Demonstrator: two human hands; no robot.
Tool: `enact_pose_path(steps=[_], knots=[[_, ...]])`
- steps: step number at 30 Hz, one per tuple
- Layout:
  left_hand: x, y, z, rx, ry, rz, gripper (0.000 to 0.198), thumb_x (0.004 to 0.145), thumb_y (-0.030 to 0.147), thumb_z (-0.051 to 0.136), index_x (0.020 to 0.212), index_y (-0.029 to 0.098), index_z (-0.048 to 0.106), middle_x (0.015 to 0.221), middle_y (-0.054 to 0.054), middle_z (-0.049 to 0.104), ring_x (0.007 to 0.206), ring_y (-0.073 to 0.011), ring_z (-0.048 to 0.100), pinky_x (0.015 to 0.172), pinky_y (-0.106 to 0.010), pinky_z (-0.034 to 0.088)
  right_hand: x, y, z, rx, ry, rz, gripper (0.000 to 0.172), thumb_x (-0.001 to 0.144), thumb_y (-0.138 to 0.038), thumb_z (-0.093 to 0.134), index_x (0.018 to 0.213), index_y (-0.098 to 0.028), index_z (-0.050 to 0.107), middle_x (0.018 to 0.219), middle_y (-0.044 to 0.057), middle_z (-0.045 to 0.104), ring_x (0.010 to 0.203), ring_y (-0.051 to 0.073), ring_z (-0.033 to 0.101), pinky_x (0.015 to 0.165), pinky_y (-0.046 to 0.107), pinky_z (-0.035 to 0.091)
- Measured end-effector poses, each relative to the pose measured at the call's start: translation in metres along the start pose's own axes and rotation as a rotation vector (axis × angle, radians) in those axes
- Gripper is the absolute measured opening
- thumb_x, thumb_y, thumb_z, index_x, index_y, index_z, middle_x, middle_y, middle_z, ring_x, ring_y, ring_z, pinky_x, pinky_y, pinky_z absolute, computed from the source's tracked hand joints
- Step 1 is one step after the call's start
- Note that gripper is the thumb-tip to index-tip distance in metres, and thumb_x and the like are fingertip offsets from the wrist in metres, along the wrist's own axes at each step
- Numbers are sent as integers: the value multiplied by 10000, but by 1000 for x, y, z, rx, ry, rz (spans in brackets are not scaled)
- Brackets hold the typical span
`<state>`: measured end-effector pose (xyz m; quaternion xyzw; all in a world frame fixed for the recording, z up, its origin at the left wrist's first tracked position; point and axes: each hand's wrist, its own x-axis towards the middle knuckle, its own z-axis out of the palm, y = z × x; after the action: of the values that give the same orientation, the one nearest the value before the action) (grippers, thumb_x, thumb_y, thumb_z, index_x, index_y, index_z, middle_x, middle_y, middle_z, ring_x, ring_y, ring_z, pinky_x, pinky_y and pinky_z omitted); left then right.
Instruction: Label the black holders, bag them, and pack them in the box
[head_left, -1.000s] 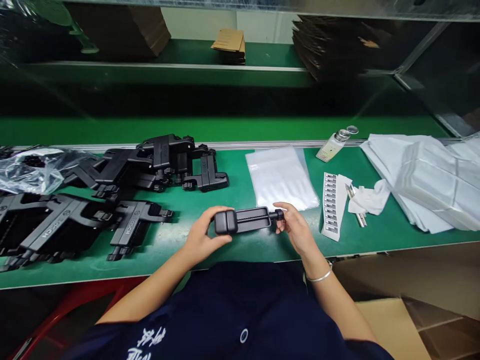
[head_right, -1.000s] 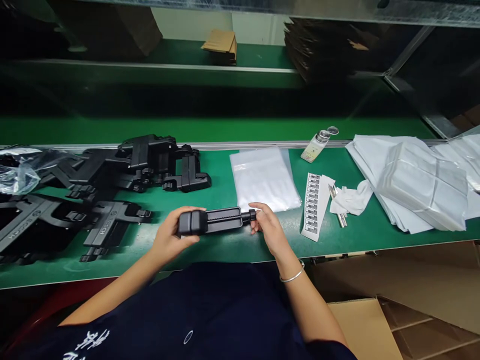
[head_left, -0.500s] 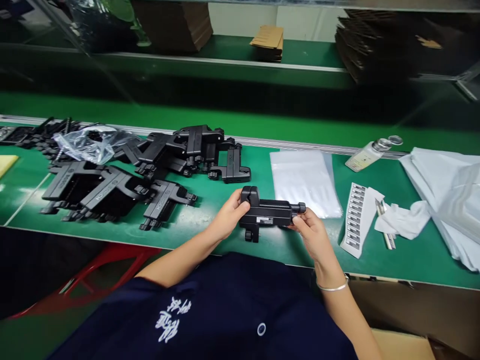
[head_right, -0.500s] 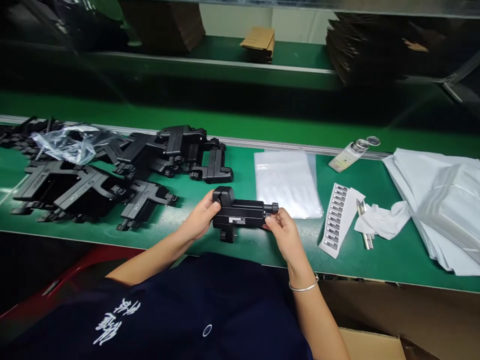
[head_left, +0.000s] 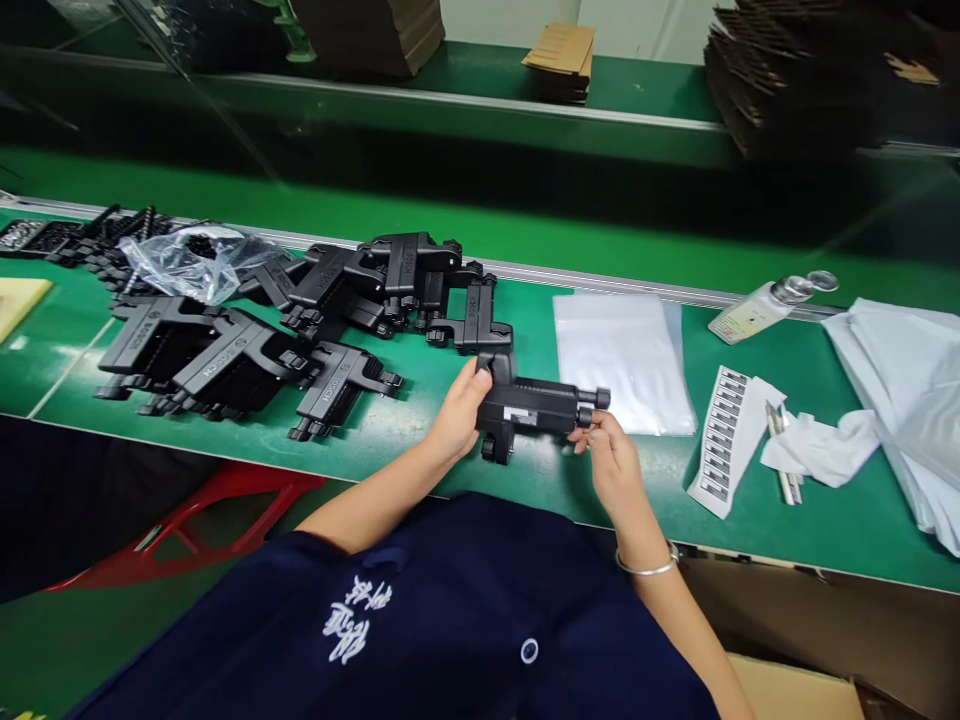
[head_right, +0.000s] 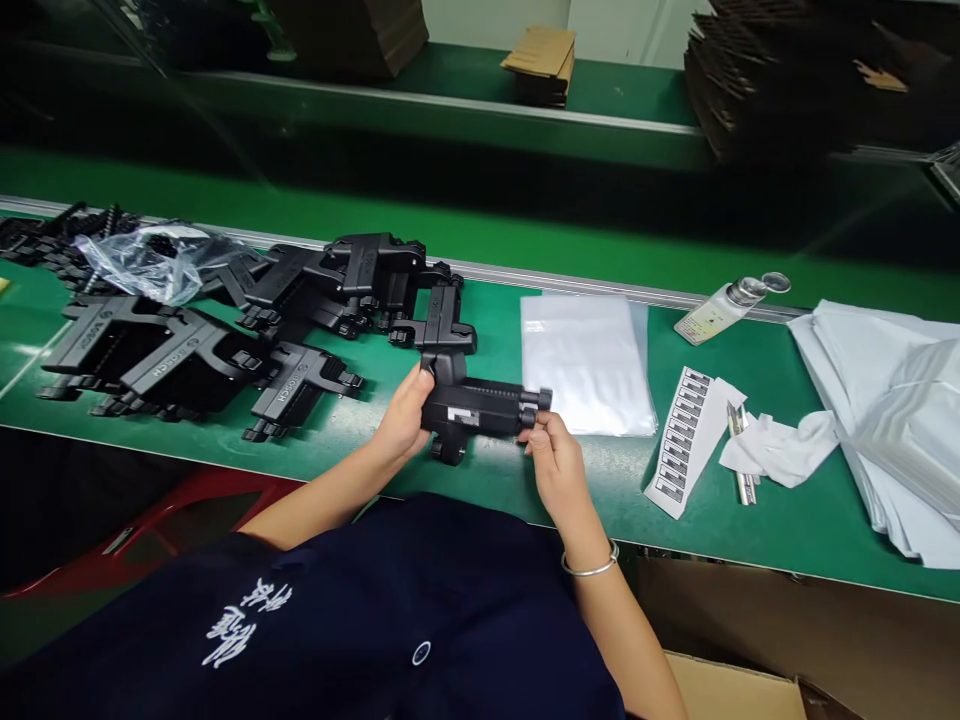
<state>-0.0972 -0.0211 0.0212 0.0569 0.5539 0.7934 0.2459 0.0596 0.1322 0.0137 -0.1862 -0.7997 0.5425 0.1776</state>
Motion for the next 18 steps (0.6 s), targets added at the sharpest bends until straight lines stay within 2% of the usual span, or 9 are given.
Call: enact_pose_path(steps=[3,5,7,10,12,13,15,16,18], knots=[[11,8,7,-224,194,-136,421,795,540,694,958,154,657,843,-28,708,791,-166,668,760,-262,529,-8,-9,13,-150,-109,-292,376,999,-417,406,1251,-204,589,867,50,659,745,174,617,684,307,512],[17,14,10,-309,237,-203,359,867,496,625,939,146,659,786,-29,712,766,-171,682,775,-281,544,-13,-14,20,-240,-194,-493,355,986,-384,463,1271,-231,608,875,59,668,777,187,625,677,308,521],[19,17,12,-339,230,-238,356,892,492,592,928,144,657,770,-39,716,804,-196,697,814,-316,552,-17,-18,22,-219,-170,-549,330,979,-341,487,1274,-270,617,883,56,672,786,188,627,680,310,532],[14,15,16,-276,155,-215,430,823,559,656,947,147,649,871,-66,733,942,-247,694,885,-361,541,-14,-18,18,62,56,-295,419,945,-355,552,1362,-316,532,1085,65,658,969,200,634,818,352,557],[7,14,21,-150,20,-140,531,758,594,710,1037,148,637,1029,-94,724,1074,-281,654,962,-386,504,-7,-14,14,373,126,-48,542,869,-438,651,1373,-309,499,1194,72,635,1052,219,634,865,391,568],[2,14,23,-74,-83,-100,595,733,588,738,1117,149,618,1131,-109,700,1150,-296,616,1007,-395,474,-3,-12,14,525,127,67,563,829,-474,688,1335,-290,524,1165,71,655,1014,218,656,842,392,581],[-6,17,28,49,-342,-46,756,716,533,777,1321,164,514,1355,-137,583,1300,-318,504,1087,-403,400,5,-6,15,752,137,251,484,788,-511,713,1183,-252,609,994,46,713,858,194,693,773,364,601],[-9,19,29,93,-475,-34,834,723,491,783,1410,178,430,1449,-143,497,1359,-323,438,1117,-404,364,8,-4,16,818,164,313,434,792,-524,699,1115,-242,634,932,34,725,816,186,697,764,354,602],[-13,24,33,168,-679,-11,935,740,410,774,1508,209,280,1557,-137,346,1426,-324,337,1148,-407,315,11,-1,20,886,207,364,414,818,-574,629,1063,-242,654,935,33,739,866,197,702,802,363,598]])
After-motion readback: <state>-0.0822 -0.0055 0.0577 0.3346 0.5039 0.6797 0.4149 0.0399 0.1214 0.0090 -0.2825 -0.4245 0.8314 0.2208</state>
